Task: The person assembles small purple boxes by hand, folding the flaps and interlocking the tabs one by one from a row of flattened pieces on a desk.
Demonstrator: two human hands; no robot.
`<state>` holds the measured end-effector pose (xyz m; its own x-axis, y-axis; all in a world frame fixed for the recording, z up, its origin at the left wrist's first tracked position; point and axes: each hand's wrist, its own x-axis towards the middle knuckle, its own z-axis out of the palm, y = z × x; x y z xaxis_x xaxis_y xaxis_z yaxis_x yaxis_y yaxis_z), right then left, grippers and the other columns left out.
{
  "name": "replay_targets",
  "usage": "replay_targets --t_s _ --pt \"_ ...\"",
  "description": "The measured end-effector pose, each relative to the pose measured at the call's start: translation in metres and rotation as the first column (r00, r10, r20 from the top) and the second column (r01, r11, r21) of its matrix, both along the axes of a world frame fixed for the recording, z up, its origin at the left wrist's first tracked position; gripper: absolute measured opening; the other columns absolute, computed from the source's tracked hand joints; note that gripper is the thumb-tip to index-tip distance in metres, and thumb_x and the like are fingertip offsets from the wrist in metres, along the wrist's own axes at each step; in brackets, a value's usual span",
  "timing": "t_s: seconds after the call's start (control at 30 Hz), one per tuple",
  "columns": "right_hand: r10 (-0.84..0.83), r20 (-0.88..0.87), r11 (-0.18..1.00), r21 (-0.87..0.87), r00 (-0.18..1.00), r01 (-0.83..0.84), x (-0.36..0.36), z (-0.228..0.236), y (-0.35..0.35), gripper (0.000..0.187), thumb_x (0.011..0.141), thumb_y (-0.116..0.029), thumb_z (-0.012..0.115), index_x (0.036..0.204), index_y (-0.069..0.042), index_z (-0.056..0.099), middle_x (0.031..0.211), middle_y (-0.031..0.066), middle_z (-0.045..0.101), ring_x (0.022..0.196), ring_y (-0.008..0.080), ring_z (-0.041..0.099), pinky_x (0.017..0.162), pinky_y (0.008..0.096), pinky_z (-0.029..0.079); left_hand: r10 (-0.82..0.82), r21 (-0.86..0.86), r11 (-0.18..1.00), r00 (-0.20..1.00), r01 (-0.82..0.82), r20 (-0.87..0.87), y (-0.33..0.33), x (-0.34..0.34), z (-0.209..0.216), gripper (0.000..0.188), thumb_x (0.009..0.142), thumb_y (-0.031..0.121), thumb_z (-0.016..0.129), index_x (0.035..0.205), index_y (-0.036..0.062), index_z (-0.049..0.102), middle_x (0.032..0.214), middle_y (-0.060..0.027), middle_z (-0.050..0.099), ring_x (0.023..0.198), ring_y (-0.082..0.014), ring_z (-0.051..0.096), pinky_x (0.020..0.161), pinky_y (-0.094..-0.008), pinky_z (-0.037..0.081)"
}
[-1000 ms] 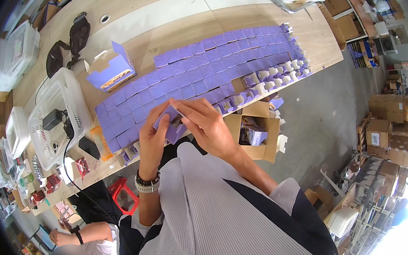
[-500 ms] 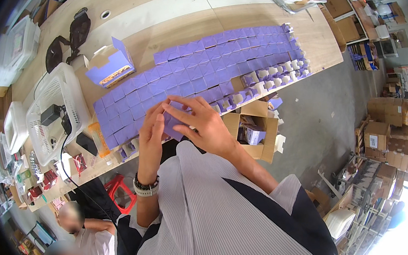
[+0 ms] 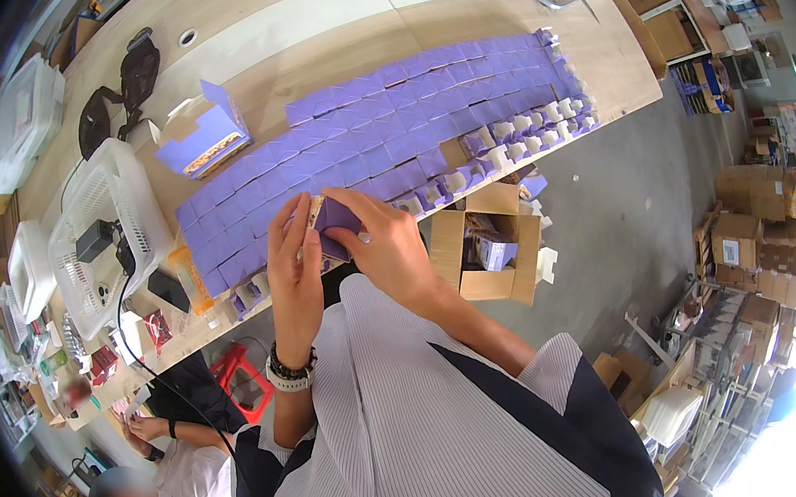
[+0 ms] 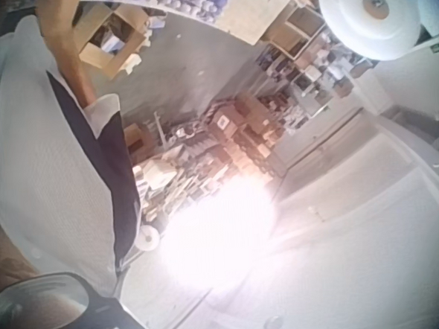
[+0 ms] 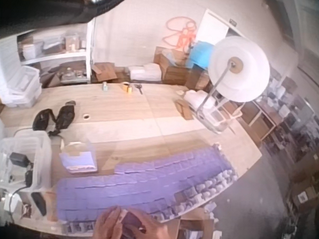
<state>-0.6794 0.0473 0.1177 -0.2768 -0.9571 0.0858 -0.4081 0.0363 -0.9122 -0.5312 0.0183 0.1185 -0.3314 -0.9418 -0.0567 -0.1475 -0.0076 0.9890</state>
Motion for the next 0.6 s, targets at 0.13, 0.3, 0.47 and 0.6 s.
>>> replay_targets --t_s 0.13,0.3,0.47,0.6 --pt "-0.003 -0.075 1.0 -0.013 0.997 0.002 -0.001 0.001 0.001 0.05 0.085 0.002 0.08 0.132 -0.007 0.067 0.116 0.0173 0.076 0.098 0.032 0.077 0.081 0.0385 0.063 -0.001 -0.044 0.999 1.0 0.0 -0.012 -0.002 0.001 -0.008 0.043 0.111 0.014 0.052 0.153 0.0016 0.054 0.151 -0.0117 0.05 0.127 -0.0207 0.058 0.099 -0.0303 0.051" --pt "0.099 0.194 0.993 0.04 0.976 -0.109 -0.019 0.002 -0.007 0.046 0.085 0.002 0.08 0.129 -0.008 0.069 0.118 0.013 0.074 0.101 0.0263 0.074 0.079 0.0346 0.061 -0.077 0.047 0.996 0.991 0.082 -0.107 -0.009 0.011 -0.009 0.042 0.111 0.012 0.051 0.152 0.0017 0.055 0.154 -0.0124 0.049 0.131 -0.0215 0.055 0.107 -0.031 0.045" --pt "0.021 0.085 0.999 0.029 0.996 -0.023 -0.009 -0.001 -0.005 0.042 0.086 0.002 0.079 0.126 -0.008 0.071 0.117 0.0097 0.072 0.1 0.0234 0.072 0.078 0.0333 0.06 -0.069 -0.019 0.998 0.996 0.068 -0.059 -0.008 0.005 -0.011 0.042 0.111 0.011 0.05 0.151 0.0015 0.056 0.153 -0.0108 0.051 0.133 -0.0209 0.055 0.109 -0.031 0.044" --pt "0.032 0.137 0.995 0.089 0.99 -0.044 -0.016 -0.01 -0.003 0.048 0.084 0.003 0.081 0.129 -0.009 0.071 0.122 0.0076 0.071 0.106 0.0215 0.071 0.08 0.0315 0.06 -0.091 0.076 0.993 0.994 0.096 -0.067 -0.009 0.006 -0.014 0.042 0.111 0.012 0.05 0.151 0.0017 0.056 0.151 -0.0109 0.052 0.133 -0.0202 0.054 0.108 -0.0304 0.044"
